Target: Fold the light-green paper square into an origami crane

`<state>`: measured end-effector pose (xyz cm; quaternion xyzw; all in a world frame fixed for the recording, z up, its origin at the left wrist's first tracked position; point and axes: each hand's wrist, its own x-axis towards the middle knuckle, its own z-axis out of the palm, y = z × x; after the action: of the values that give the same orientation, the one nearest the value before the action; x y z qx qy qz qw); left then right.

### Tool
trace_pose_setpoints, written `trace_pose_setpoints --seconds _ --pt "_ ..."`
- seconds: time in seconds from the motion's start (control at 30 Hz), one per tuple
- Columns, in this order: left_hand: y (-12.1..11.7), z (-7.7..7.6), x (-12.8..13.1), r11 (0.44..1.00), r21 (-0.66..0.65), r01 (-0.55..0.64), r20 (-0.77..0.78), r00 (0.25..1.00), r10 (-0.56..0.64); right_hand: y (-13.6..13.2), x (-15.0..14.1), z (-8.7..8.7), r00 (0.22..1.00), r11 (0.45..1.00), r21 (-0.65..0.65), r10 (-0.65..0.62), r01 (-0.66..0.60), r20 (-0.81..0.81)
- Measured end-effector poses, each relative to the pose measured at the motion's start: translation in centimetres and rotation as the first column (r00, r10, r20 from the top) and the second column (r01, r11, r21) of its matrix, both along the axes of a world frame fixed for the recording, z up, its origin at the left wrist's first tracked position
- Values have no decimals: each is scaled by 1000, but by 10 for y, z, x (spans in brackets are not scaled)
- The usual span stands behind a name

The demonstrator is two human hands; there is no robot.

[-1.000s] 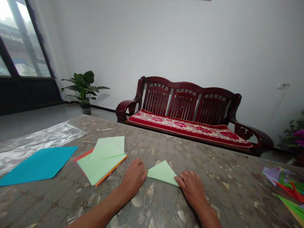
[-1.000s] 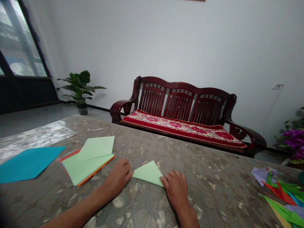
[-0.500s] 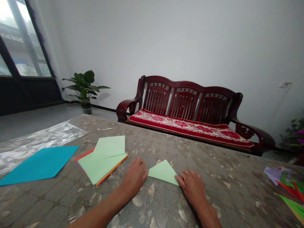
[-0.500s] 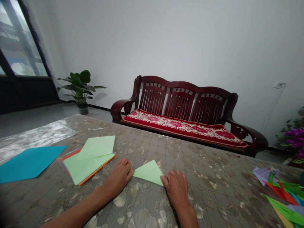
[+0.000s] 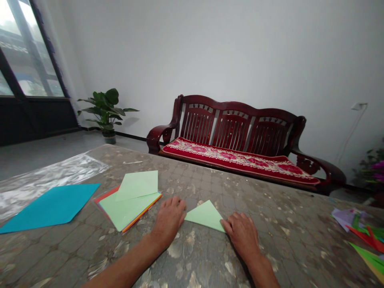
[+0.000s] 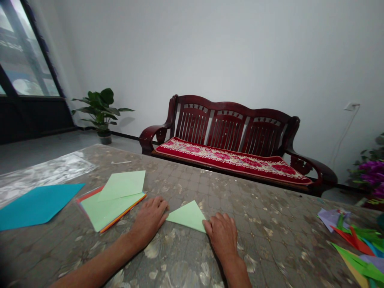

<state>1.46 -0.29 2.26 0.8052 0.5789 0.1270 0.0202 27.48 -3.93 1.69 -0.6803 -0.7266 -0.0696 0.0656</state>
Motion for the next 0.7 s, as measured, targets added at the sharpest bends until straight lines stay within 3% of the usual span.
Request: trace_pose_setpoints --seconds 0.17,0.3,0.5,0.7 --pt "1 -4 -1 946 67 317 66 945 -321 0 -1 1 1000 1000 3 -1 1 2" --pt "-1 3 1 878 -11 478 -23 878 -478 -1 -1 2 1000 1000 9 0 0 7" --pt "-17 0 13 901 -71 429 -171 884 -434 -2 -3 5 1000 1000 18 -11 10 29" --pt "-40 -10 33 954 -120 274 -179 939 -292 -3 -4 7 998 999 22 -27 26 60"
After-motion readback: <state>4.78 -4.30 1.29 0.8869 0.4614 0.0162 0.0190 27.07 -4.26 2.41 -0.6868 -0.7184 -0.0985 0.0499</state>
